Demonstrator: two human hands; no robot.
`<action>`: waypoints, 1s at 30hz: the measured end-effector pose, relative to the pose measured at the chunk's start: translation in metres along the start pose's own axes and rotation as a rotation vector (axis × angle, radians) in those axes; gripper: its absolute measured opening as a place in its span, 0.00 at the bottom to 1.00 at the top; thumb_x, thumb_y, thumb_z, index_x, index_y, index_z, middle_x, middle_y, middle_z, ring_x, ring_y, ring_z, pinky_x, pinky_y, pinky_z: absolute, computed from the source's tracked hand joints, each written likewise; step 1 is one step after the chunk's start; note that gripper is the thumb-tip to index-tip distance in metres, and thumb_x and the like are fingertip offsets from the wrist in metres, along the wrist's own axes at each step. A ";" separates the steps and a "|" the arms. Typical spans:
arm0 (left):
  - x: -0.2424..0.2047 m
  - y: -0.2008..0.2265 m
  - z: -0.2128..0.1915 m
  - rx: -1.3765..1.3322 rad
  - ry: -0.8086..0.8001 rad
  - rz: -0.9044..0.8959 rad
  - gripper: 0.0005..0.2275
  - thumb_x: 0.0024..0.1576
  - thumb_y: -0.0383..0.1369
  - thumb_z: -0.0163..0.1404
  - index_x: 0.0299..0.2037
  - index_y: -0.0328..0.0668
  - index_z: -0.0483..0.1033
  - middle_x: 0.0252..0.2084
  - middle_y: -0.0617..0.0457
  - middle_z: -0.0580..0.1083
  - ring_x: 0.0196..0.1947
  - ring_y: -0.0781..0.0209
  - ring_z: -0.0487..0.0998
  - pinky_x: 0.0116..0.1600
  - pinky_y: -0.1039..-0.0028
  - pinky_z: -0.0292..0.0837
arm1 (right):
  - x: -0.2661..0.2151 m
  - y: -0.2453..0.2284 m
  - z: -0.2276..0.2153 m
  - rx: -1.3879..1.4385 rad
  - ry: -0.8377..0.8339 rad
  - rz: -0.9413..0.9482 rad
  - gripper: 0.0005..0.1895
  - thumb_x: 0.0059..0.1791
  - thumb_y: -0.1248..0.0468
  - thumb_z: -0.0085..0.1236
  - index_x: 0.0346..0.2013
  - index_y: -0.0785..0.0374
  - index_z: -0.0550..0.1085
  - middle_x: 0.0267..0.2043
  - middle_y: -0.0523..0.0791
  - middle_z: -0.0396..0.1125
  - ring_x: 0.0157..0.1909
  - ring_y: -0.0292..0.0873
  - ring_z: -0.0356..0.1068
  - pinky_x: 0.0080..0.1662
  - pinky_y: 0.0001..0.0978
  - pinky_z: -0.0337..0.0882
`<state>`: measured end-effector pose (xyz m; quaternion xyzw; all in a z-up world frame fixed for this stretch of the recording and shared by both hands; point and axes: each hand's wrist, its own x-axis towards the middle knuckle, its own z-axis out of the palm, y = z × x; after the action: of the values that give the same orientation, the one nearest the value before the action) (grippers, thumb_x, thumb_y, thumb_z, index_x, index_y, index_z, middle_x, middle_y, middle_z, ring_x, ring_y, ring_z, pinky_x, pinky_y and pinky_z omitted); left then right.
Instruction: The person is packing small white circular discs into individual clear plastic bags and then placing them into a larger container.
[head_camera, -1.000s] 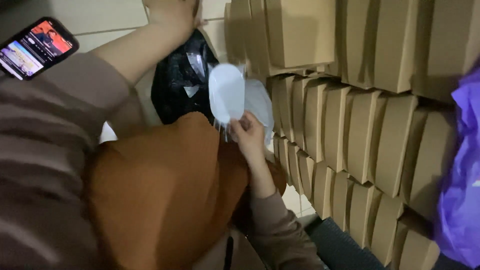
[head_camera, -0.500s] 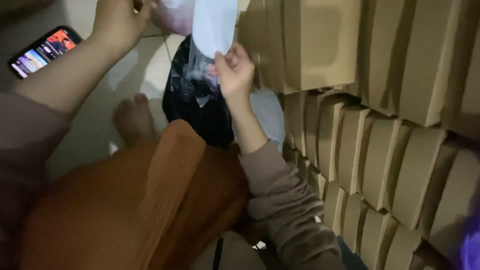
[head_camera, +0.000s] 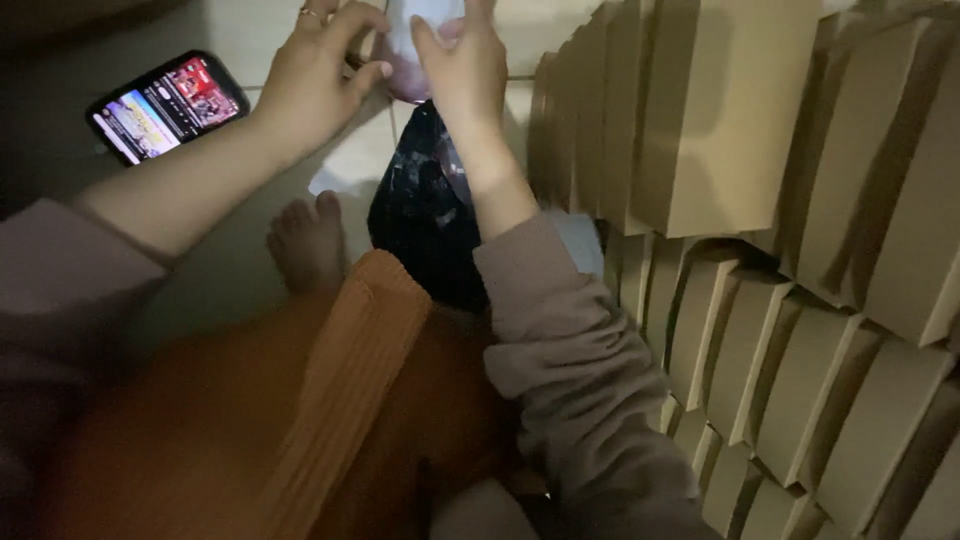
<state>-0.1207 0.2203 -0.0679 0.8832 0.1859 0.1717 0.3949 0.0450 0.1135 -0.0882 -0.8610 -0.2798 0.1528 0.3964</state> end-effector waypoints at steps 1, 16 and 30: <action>0.000 0.004 -0.001 -0.028 -0.031 -0.021 0.14 0.64 0.25 0.56 0.57 0.43 0.68 0.59 0.37 0.65 0.56 0.35 0.69 0.47 0.52 0.68 | 0.001 0.002 0.003 -0.108 -0.071 -0.026 0.29 0.47 0.43 0.55 0.55 0.57 0.66 0.36 0.45 0.74 0.41 0.49 0.76 0.41 0.42 0.72; -0.005 0.011 0.010 0.013 -0.143 -0.002 0.26 0.65 0.27 0.53 0.73 0.51 0.62 0.70 0.37 0.58 0.64 0.31 0.67 0.52 0.47 0.69 | -0.025 0.015 -0.004 0.099 -0.065 0.036 0.15 0.45 0.61 0.56 0.42 0.47 0.61 0.25 0.43 0.69 0.28 0.44 0.74 0.36 0.37 0.70; 0.011 0.028 0.073 0.190 -0.452 0.116 0.25 0.64 0.38 0.56 0.68 0.38 0.62 0.59 0.30 0.71 0.52 0.28 0.73 0.47 0.48 0.67 | -0.205 0.066 -0.149 0.401 -0.275 0.444 0.05 0.53 0.65 0.48 0.43 0.54 0.69 0.25 0.44 0.67 0.22 0.36 0.65 0.23 0.24 0.61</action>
<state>-0.0728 0.1616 -0.0907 0.9415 0.0570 -0.0260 0.3311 -0.0225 -0.1341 -0.0347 -0.7770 -0.1004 0.4025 0.4734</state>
